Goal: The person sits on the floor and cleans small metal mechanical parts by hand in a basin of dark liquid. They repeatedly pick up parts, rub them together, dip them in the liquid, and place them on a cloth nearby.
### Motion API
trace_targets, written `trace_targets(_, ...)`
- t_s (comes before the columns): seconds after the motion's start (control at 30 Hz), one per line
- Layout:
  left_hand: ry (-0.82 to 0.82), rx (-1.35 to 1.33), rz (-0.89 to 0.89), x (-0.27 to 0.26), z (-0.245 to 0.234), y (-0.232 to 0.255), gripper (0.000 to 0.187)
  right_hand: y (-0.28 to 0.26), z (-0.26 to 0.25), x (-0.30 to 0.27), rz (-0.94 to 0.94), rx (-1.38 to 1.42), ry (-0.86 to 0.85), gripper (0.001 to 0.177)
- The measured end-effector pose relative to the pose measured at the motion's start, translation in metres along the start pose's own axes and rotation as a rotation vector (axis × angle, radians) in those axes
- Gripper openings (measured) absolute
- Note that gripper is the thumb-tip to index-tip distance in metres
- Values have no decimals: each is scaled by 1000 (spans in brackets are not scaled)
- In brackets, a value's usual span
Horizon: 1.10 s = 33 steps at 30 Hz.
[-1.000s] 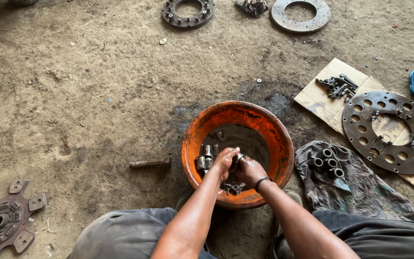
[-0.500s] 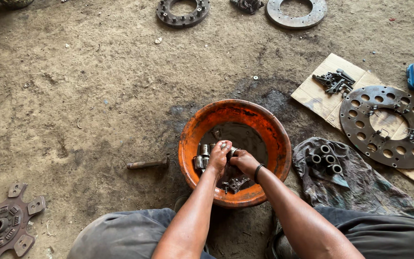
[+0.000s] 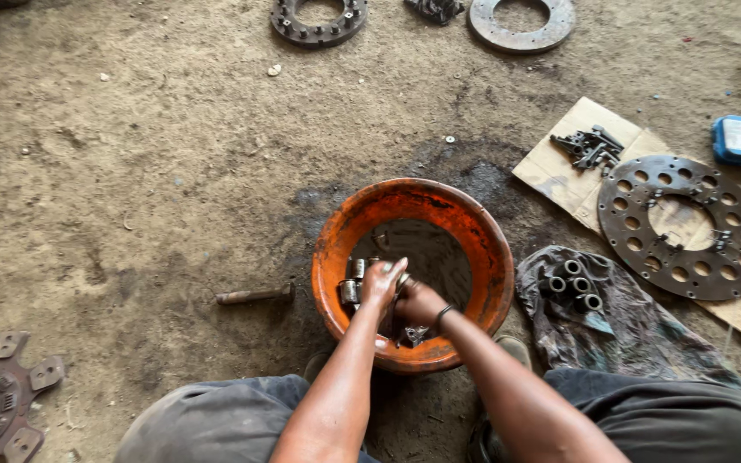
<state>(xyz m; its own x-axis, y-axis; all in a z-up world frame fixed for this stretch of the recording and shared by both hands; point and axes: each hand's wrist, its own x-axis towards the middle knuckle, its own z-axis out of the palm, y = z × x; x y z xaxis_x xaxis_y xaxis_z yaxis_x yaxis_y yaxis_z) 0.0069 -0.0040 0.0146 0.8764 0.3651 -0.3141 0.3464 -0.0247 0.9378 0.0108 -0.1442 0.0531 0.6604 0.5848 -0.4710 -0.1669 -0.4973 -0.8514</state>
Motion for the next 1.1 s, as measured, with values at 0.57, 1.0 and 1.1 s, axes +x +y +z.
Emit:
trace_targets(0.57,59,-51,-61,-4,20,-31,36,-12,-2,-24,-43,-468,272,25)
trace_targets(1.0,-72,-399,82,-6,1,-2,24,-16,-25,-15,123,929,-109,41)
trace_targets(1.1,-27,-364,62,-3,-1,-7,24,-14,-20,-12,78,728,-80,45)
